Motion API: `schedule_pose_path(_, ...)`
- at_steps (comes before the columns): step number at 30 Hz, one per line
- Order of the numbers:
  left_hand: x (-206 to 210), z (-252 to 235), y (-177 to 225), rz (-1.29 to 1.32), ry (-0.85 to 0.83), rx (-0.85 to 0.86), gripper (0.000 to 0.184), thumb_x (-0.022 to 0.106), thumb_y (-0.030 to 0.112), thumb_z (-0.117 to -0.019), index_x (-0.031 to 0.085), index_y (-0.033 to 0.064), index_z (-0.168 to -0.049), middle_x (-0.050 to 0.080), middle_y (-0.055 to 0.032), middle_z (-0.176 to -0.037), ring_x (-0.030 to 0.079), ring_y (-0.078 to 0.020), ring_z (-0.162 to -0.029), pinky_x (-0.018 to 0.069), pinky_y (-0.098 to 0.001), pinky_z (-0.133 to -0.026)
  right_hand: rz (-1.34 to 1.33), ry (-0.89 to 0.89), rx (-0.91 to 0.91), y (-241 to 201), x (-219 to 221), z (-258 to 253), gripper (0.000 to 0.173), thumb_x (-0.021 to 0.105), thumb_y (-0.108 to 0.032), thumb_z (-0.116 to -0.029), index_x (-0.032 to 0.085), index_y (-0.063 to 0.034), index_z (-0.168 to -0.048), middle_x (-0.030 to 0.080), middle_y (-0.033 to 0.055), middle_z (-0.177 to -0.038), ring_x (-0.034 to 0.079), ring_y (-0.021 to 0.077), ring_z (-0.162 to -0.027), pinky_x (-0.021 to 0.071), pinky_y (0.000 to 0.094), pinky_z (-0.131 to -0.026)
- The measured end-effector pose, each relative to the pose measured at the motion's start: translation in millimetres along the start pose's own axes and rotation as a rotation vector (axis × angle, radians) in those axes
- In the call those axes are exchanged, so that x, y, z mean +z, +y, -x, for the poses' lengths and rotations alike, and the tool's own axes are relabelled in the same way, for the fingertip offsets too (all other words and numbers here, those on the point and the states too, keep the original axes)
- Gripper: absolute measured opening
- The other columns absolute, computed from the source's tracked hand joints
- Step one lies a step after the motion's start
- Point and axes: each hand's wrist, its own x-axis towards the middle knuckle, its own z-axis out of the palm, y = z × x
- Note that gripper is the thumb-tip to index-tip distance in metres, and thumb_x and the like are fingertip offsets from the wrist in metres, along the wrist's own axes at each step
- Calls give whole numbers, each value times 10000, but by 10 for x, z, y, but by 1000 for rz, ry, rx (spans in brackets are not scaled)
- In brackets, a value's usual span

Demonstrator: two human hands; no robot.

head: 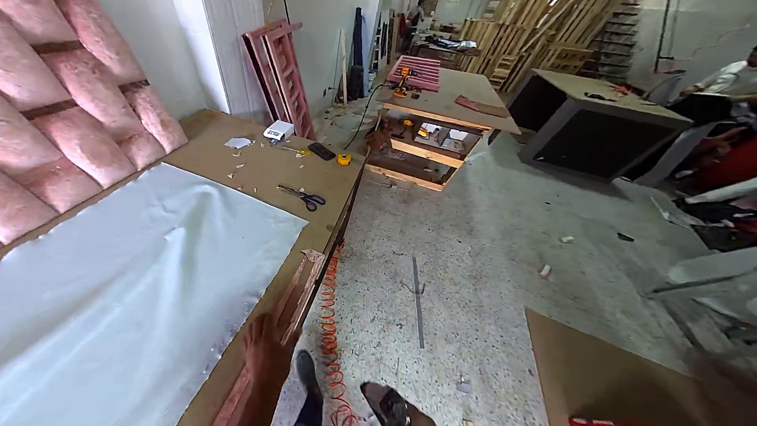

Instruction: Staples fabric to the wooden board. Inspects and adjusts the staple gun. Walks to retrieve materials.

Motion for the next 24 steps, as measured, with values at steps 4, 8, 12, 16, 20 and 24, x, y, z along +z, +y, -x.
schedule_pose_path(4, 369, -1271, 719, 72, 48, -58, 941, 769, 653, -783, 491, 159, -1534, 515, -147, -1512, 475, -365, -1390, 366, -598, -1146, 44, 61, -44, -268, -354, -919, 353, 713, -304, -909, 686, -26, -1125, 727, 112, -900, 715, 241, -816, 594, 511, -781)
schedule_pose_path(8, 659, -1813, 981, 84, 21, -56, 726, 750, 593, -840, 604, 218, -1444, 584, -86, -1452, 502, -312, -1371, 372, -585, -1138, 44, 33, -91, -643, -805, -1759, 342, 709, -295, -891, 675, -82, -1156, 704, 24, -826, 676, 148, -684, 600, 423, -662)
schedule_pose_path(12, 911, -1923, 947, 106, 147, 13, 289, 670, 434, -954, 788, 260, -1151, 720, 19, -1253, 603, -234, -1262, 448, -506, -1068, 115, -9, -173, -1005, -1173, -2650, 368, 689, -322, -891, 669, -104, -1187, 701, 1, -858, 671, 118, -710, 600, 395, -677)
schedule_pose_path(16, 988, -1907, 915, 140, 214, -9, 218, 665, 374, -961, 813, 240, -1051, 755, 15, -1150, 667, -233, -1124, 495, -493, -1000, 201, -164, -277, -1341, -1295, -3425, 334, 671, -337, -910, 672, -132, -1174, 710, -17, -935, 684, 89, -809, 601, 364, -756)
schedule_pose_path(20, 1071, -1806, 955, 89, 382, 8, 203, 655, 334, -969, 803, 281, -1096, 757, 7, -1074, 682, -244, -989, 529, -489, -879, 308, -432, -431, -1715, -1271, -4119, 299, 659, -341, -913, 685, -124, -1118, 715, 6, -934, 694, 109, -862, 592, 387, -805)
schedule_pose_path(24, 1162, -1717, 1028, 56, 483, -31, 193, 616, 280, -994, 792, 271, -1072, 745, 15, -1037, 675, -217, -962, 529, -465, -859, 506, -760, -619, -2087, -1216, -4607, 347, 626, -346, -961, 669, -106, -1208, 717, 68, -1080, 687, 161, -1032, 558, 427, -941)
